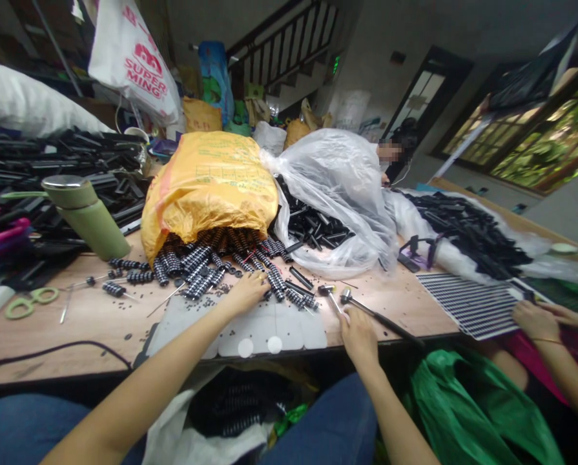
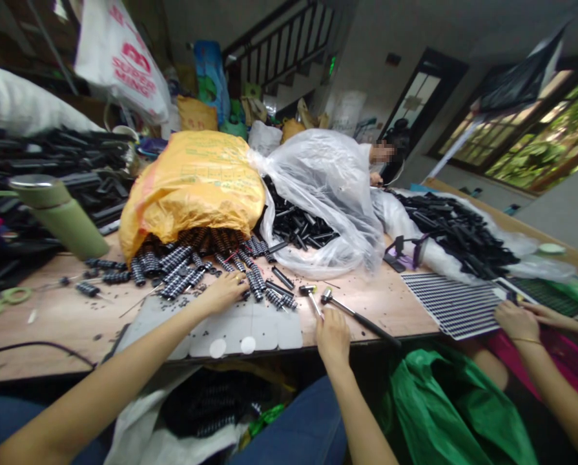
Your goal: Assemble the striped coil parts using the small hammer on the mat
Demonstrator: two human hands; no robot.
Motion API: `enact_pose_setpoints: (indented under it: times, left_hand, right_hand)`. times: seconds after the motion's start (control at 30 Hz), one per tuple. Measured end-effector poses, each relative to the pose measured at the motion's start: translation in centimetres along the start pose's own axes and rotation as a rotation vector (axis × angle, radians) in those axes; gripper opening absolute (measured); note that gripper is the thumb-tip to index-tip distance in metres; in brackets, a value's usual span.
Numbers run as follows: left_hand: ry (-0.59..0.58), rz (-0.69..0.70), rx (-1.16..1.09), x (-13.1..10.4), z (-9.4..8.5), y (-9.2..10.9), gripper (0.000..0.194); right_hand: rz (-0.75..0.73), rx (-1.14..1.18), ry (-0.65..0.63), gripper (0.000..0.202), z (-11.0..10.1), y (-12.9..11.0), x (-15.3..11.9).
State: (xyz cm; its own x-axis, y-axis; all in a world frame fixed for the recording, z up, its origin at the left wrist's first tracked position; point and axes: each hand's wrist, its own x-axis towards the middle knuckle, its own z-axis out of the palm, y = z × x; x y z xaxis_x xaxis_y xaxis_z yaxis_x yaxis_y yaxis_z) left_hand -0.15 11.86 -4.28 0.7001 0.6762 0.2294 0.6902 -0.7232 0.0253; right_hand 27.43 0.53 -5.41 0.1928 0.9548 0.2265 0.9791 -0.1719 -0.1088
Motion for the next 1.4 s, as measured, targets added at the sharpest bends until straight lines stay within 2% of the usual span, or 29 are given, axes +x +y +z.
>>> enact_pose_setpoints:
  times: [0.03,0.1,0.23,0.3,0.37,0.47,0.53,0.67,0.73,0.83,0.87,0.9,0.93,0.97,1.03,1.07,1.1,1.13,1.17,1.2,1.27,1.33,1.4]
  left_hand:
    - [0.007,0.024,-0.018,0.3,0.4,-0.3,0.022]
    - [0.034,0.019,-0.073,0.4,0.9,-0.5,0.017]
    - [0.077,-0.065,-0.121,-0.5,1.1,-0.1,0.018]
    - [0.142,-0.171,-0.179,-1.2,0.9,0.4,0.020]
    - [0.244,-0.338,-0.410,-2.0,0.5,1.1,0.021]
    - [0.356,-0.599,-0.974,-2.9,-0.2,2.5,0.023]
    - [0.346,-0.705,-1.229,-3.0,-0.9,3.5,0.026]
    - [0.241,-0.840,-1.453,-2.9,-2.4,5.1,0.032]
    - [0.235,-0.879,-1.526,-3.0,-2.8,5.5,0.032]
    - [0.243,-0.890,-1.570,-3.6,-2.7,5.7,0.030]
    - [0.261,-0.881,-1.537,-3.8,-2.6,5.8,0.029]
    - [0.302,-0.857,-1.466,-4.1,-2.6,5.9,0.028]
    - [0.364,-0.813,-1.357,-4.4,-2.5,6.0,0.026]
    - [0.434,-0.744,-1.225,-4.6,-2.4,6.1,0.024]
    - [0.536,-0.557,-0.973,-5.1,-2.2,6.4,0.020]
    - [0.551,-0.466,-0.888,-5.3,-2.1,6.6,0.019]
    - [0.551,-0.396,-0.841,-5.4,-2.1,6.7,0.018]
    - [0.546,-0.359,-0.830,-5.5,-2.0,6.9,0.018]
    - [0.541,-0.363,-0.854,-5.6,-2.1,7.0,0.018]
    - [0.534,-0.406,-0.916,-5.7,-2.2,7.1,0.021]
    - [0.493,-0.564,-1.142,-5.7,-2.5,7.3,0.031]
    - [0.415,-0.734,-1.402,-5.7,-3.1,7.4,0.040]
    - [0.351,-0.841,-1.574,-5.6,-3.7,7.6,0.046]
  right_hand:
    - [-0.069,0.070,0.008,0.026,0.1,-1.0,1.1]
    - [-0.174,0.234,-0.095,0.026,0.3,-3.3,3.6]
    - [-0.200,0.351,-0.213,0.013,1.2,-7.4,8.3]
    - [-0.178,0.411,-0.252,0.006,1.6,-8.5,9.8]
    - [-0.160,0.495,-0.271,0.006,1.8,-9.1,10.6]
    - [-0.154,0.674,-0.285,0.017,1.4,-9.5,10.4]
    - [-0.163,0.795,-0.314,0.027,0.9,-10.1,9.2]
    - [-0.139,1.145,-0.495,0.043,-0.1,-11.8,5.6]
    - [-0.121,1.318,-0.514,0.049,-0.9,-12.4,4.1]
    - [-0.235,1.288,-0.316,0.082,-2.3,-12.7,2.7]
    - [-0.235,1.257,-0.272,0.092,-2.8,-12.8,2.5]
    - [-0.179,1.259,-0.293,0.096,-3.3,-12.8,2.3]
    - [-0.069,1.300,-0.385,0.093,-3.6,-12.9,2.1]
    - [0.072,1.369,-0.529,0.087,-3.9,-13.0,1.9]
    - [0.315,1.524,-0.870,0.078,-4.1,-13.3,1.5]
    - [0.377,1.587,-1.013,0.075,-4.0,-13.4,1.3]
    - [0.403,1.633,-1.098,0.071,-3.8,-13.6,1.1]
    - [0.407,1.662,-1.113,0.068,-3.6,-13.6,1.0]
    - [0.396,1.675,-1.062,0.064,-3.3,-13.6,0.8]
    - [0.369,1.667,-0.949,0.061,-3.1,-13.6,0.7]
    - [0.224,1.563,-0.626,0.067,-2.7,-13.2,0.4]
    - [-0.038,1.377,-0.350,0.086,-2.8,-12.7,0.0]
    - [-0.323,1.189,-0.236,0.099,-3.4,-12.4,-0.7]
